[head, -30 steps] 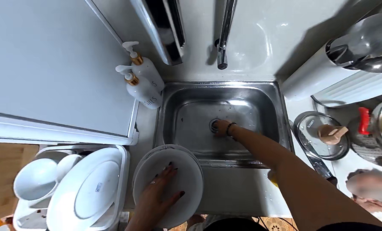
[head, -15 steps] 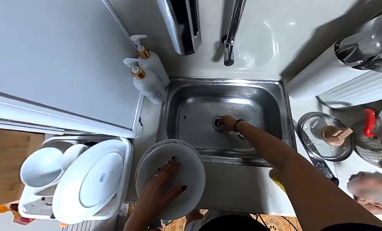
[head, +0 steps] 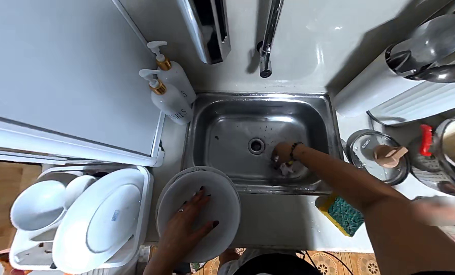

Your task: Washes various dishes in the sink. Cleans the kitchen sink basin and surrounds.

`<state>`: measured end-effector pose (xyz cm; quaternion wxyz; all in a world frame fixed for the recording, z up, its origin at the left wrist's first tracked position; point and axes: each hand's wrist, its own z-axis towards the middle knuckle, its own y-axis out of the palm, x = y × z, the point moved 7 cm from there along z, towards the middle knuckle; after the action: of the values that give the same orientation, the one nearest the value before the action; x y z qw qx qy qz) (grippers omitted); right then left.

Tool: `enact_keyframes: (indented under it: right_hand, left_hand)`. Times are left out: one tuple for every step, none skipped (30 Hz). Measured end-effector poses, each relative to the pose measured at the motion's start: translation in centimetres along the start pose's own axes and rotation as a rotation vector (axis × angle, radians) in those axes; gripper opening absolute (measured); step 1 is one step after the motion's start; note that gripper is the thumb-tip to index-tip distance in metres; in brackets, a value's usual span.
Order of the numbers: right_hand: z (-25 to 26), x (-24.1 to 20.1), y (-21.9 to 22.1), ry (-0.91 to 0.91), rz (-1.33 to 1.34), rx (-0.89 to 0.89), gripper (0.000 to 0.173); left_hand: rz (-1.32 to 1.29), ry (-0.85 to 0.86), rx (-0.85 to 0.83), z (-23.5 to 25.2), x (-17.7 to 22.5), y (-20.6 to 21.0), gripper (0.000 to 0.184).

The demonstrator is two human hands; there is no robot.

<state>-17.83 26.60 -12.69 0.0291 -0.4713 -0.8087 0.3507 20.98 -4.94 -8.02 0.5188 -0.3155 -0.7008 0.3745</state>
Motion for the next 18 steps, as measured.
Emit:
enact_keyframes:
  right_hand:
    - [-2.4, -2.2, -2.2, 0.019, -0.051, -0.001, 0.044]
    - [-4.1, -4.3, -3.9, 0.02, -0.099, 0.012, 0.04]
    - [-4.4, -5.7, -4.6, 0.012, -0.128, 0.034, 0.037]
    - [-3.8, -6.5, -4.4, 0.004, -0.135, 0.063, 0.039]
    - [-2.7, -7.0, -3.7, -0.002, -0.126, 0.086, 0.043]
    - [-1.6, -7.3, -2.8, -0.003, -0.114, 0.1, 0.049]
    - [-0.9, -7.4, -2.0, -0.011, -0.099, 0.118, 0.051]
    - [-0.4, -7.4, -1.3, -0.014, -0.083, 0.143, 0.049]
    - [0.1, -7.2, -0.6, -0.008, -0.076, 0.164, 0.047]
    - [0.5, -7.0, -0.2, 0.007, -0.068, 0.174, 0.047]
    - [0.6, -6.8, -0.3, 0.022, -0.065, 0.167, 0.047]
    - [0.5, -6.7, -0.6, 0.037, -0.072, 0.144, 0.047]
    - [0.2, -6.8, -1.1, 0.048, -0.083, 0.107, 0.047]
    - [0.3, -6.6, -1.5, 0.051, -0.109, 0.078, 0.046]
    - [0.8, -6.5, -1.9, 0.041, -0.116, 0.043, 0.047]
    - [1.2, -6.6, -2.3, 0.02, -0.119, 0.016, 0.046]
    - [1.5, -6.7, -2.6, -0.011, -0.117, 0.006, 0.042]
    - [1.7, -6.7, -3.0, -0.05, -0.107, 0.009, 0.039]
  left_hand:
    - [0.009, 0.001, 0.002, -0.1, -0.4, 0.2, 0.075]
    - [0.013, 0.004, 0.004, -0.2, -0.7, 0.4, 0.075]
    - [0.018, 0.007, 0.003, -0.3, -0.9, 0.5, 0.075]
    - [0.02, 0.006, -0.002, -0.4, -1.0, 0.6, 0.075]
    - [0.017, 0.004, -0.004, -0.4, -1.1, 0.5, 0.075]
    - [0.01, 0.0, -0.005, -0.3, -1.1, 0.4, 0.075]
    - [0.006, -0.008, -0.01, -0.3, -0.9, 0.2, 0.075]
    - [0.002, -0.019, -0.018, -0.4, -0.6, 0.0, 0.076]
    - [-0.004, -0.028, -0.022, -0.6, -0.4, -0.1, 0.076]
    - [-0.008, -0.036, -0.018, -0.7, -0.3, -0.1, 0.076]
    - [-0.006, -0.042, -0.006, -0.7, -0.1, -0.3, 0.076]
    - [0.018, -0.056, 0.015, -0.4, 0.3, -0.5, 0.077]
    - [0.061, -0.08, 0.05, -0.1, 1.5, -1.0, 0.078]
    - [0.11, -0.114, 0.095, 0.4, 3.5, -1.8, 0.079]
    - [0.139, -0.145, 0.139, 1.0, 6.3, -2.7, 0.079]
    - [0.145, -0.145, 0.175, 1.7, 9.6, -3.4, 0.08]
    - [0.145, -0.109, 0.2, 2.5, 12.8, -3.4, 0.084]
    - [0.158, -0.061, 0.209, 3.4, 15.6, -2.8, 0.087]
